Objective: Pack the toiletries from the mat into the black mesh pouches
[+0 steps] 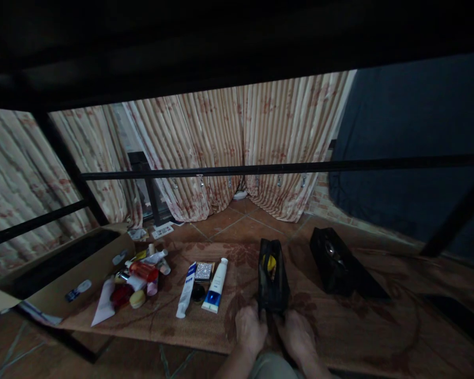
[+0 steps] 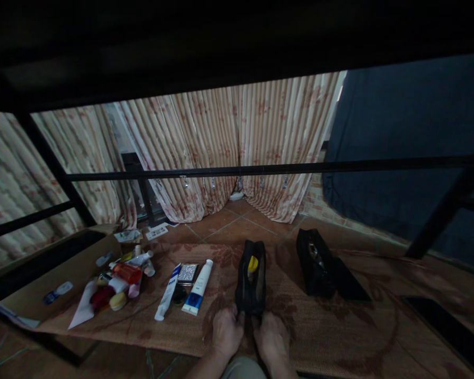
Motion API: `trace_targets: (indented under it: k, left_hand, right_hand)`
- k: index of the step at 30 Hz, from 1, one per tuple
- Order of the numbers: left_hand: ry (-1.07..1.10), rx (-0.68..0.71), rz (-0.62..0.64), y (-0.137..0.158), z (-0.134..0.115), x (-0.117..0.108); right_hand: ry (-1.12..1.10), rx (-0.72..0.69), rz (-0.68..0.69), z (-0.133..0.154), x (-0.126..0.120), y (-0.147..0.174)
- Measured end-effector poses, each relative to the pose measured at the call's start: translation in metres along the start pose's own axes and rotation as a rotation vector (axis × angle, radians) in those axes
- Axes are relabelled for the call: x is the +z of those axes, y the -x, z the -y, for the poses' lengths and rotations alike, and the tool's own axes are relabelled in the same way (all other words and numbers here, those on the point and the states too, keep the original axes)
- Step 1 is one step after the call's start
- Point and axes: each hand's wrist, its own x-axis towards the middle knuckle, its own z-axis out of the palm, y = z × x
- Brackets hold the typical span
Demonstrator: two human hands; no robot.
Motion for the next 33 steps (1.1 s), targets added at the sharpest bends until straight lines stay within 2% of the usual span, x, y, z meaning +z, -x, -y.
trace_targets:
  k: [7, 14, 21, 25, 29, 33]
  left_hand:
    - [0.101, 0.013, -0.002, 0.005, -0.005, -0.007]
    - [0.042, 0.082, -0.037, 0.003, -0.003, -0.004]
    - [-0.04, 0.102, -0.019, 0.0, -0.005, -0.005]
    - [-0.085, 0.081, 0.005, 0.0, -0.005, -0.004]
    - [-0.077, 0.09, -0.047, -0.001, -0.005, -0.003]
    - [-0.088, 0.079, -0.038, 0.001, -0.007, -0.003]
  right_hand:
    - [-0.142, -0.071, -0.012, 0.001, -0.007, 0.004]
    - [-0.106, -0.027, -0.049, 0.002, -0.014, 0.006]
    - [-0.086, -0.017, -0.034, 0.006, -0.023, 0.01]
    - [-0.066, -0.001, -0.032, 0.011, -0.026, 0.013]
    - [-0.051, 0.018, -0.037, 0.012, -0.029, 0.017]
    - [-0.045, 0.038, -0.051, 0.01, -0.034, 0.02]
